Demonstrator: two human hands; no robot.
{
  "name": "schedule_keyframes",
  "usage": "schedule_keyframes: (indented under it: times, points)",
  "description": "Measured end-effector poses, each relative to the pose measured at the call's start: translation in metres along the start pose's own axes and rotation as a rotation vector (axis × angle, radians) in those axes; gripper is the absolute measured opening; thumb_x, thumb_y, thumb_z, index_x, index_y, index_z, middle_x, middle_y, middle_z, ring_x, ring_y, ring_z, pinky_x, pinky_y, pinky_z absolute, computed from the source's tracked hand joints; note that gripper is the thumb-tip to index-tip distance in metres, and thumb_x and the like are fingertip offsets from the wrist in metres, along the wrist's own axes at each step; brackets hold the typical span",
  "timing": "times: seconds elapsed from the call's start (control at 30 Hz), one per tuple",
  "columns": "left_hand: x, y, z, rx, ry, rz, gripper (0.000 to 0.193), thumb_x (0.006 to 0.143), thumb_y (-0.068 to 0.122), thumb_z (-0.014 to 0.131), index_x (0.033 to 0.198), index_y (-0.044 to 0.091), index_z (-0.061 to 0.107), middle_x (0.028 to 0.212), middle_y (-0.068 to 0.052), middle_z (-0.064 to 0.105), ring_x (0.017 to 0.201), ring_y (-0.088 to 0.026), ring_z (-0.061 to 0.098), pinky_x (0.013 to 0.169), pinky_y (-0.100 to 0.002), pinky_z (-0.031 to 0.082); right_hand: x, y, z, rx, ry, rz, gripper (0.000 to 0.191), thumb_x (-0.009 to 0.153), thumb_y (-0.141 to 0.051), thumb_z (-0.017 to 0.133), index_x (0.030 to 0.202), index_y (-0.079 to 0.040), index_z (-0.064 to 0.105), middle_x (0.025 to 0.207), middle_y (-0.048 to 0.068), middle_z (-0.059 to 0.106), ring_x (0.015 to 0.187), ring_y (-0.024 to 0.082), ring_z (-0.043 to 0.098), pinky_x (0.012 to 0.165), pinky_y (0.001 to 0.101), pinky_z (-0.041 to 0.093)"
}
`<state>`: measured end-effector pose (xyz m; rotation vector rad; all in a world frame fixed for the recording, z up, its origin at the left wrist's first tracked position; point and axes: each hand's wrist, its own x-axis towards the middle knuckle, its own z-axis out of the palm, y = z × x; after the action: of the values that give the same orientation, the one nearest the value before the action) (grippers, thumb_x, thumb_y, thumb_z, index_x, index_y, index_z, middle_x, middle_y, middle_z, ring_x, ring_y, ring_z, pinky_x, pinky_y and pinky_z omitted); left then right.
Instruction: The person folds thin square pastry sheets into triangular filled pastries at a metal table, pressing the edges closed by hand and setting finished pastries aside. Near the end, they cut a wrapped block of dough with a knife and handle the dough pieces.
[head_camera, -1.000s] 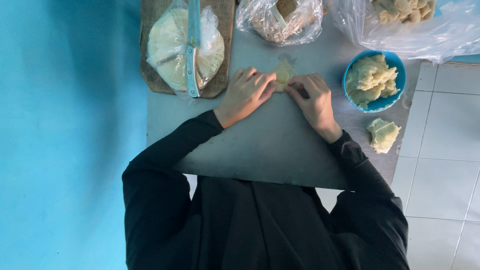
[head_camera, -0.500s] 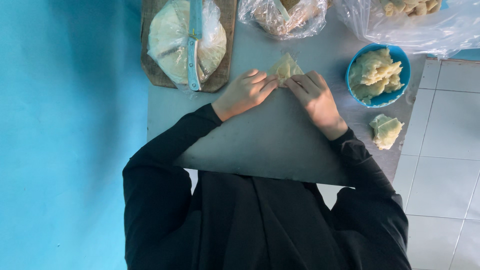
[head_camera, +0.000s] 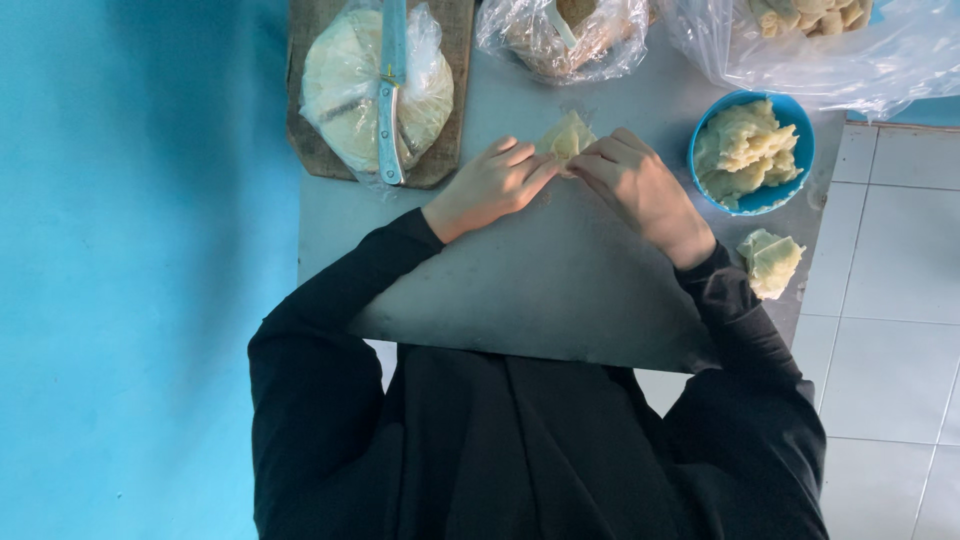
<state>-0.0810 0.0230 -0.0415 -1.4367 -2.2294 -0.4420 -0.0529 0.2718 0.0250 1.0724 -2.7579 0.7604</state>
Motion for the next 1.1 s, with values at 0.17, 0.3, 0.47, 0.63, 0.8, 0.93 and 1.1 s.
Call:
schedule_keyframes:
  times: [0.17,0.3,0.47,0.63,0.8,0.93,1.1]
  points:
    - [0.005,-0.004,0.000,-0.208,-0.008,-0.184,0.015,0.096,0.012,0.071,0.110,0.007,0.068,0.099,-0.002,0.070,0.096,-0.020,0.060,0.089,-0.037,0.045,0.008,0.010,0.003,0.074,-0.051,0.083,0.017,0.094,-0.008,0.073,0.110,-0.003,0.075,0.105,0.010,0.068,0.101,0.029,0.063,0.088,0.0394,0.053]
    - [0.016,-0.012,-0.004,-0.430,-0.020,-0.306,0.009,0.094,0.015,0.073,0.099,0.010,0.068,0.093,-0.001,0.072,0.091,-0.023,0.060,0.088,-0.039,0.043,0.019,0.018,-0.001,0.233,-0.156,0.257,0.015,0.095,-0.008,0.068,0.106,-0.004,0.077,0.099,0.011,0.070,0.088,0.026,0.068,0.078,0.0373,0.055]
    - [0.018,-0.012,-0.011,-0.452,0.004,-0.324,0.009,0.094,0.013,0.071,0.102,0.009,0.071,0.098,-0.004,0.070,0.096,-0.025,0.061,0.088,-0.039,0.043,0.027,0.019,-0.010,0.312,-0.191,0.310,0.014,0.095,-0.010,0.071,0.107,-0.003,0.074,0.089,0.011,0.072,0.075,0.025,0.068,0.070,0.0357,0.054]
    - [0.013,-0.012,-0.006,-0.282,0.040,-0.193,0.017,0.095,0.012,0.070,0.110,0.008,0.072,0.112,-0.002,0.070,0.104,-0.021,0.061,0.094,-0.037,0.046,0.023,0.015,-0.014,0.275,-0.084,0.180,0.010,0.094,-0.002,0.070,0.104,-0.001,0.072,0.093,0.011,0.073,0.082,0.026,0.069,0.072,0.0374,0.054]
    - [0.011,-0.003,0.002,-0.127,0.027,-0.112,0.021,0.097,0.016,0.073,0.111,0.001,0.071,0.113,-0.007,0.069,0.102,-0.022,0.059,0.089,-0.036,0.046,0.013,0.013,-0.005,0.143,0.044,0.116,0.013,0.091,-0.004,0.075,0.104,-0.003,0.073,0.100,0.010,0.071,0.093,0.029,0.065,0.081,0.0401,0.053]
    - [0.012,-0.004,0.001,-0.131,0.020,-0.165,0.018,0.096,0.016,0.075,0.110,0.005,0.072,0.112,-0.003,0.067,0.105,-0.021,0.059,0.091,-0.036,0.046,0.009,0.013,0.002,0.079,0.105,0.047,0.019,0.090,-0.004,0.077,0.108,-0.003,0.073,0.105,0.009,0.069,0.097,0.030,0.064,0.084,0.0403,0.053]
    - [0.016,-0.007,-0.001,-0.196,0.063,-0.206,0.018,0.093,0.016,0.076,0.108,0.007,0.071,0.111,-0.001,0.065,0.106,-0.023,0.058,0.092,-0.037,0.047,0.005,0.004,0.006,0.044,0.164,0.022,0.021,0.091,-0.009,0.081,0.108,-0.002,0.070,0.105,0.012,0.068,0.098,0.032,0.063,0.085,0.0415,0.053]
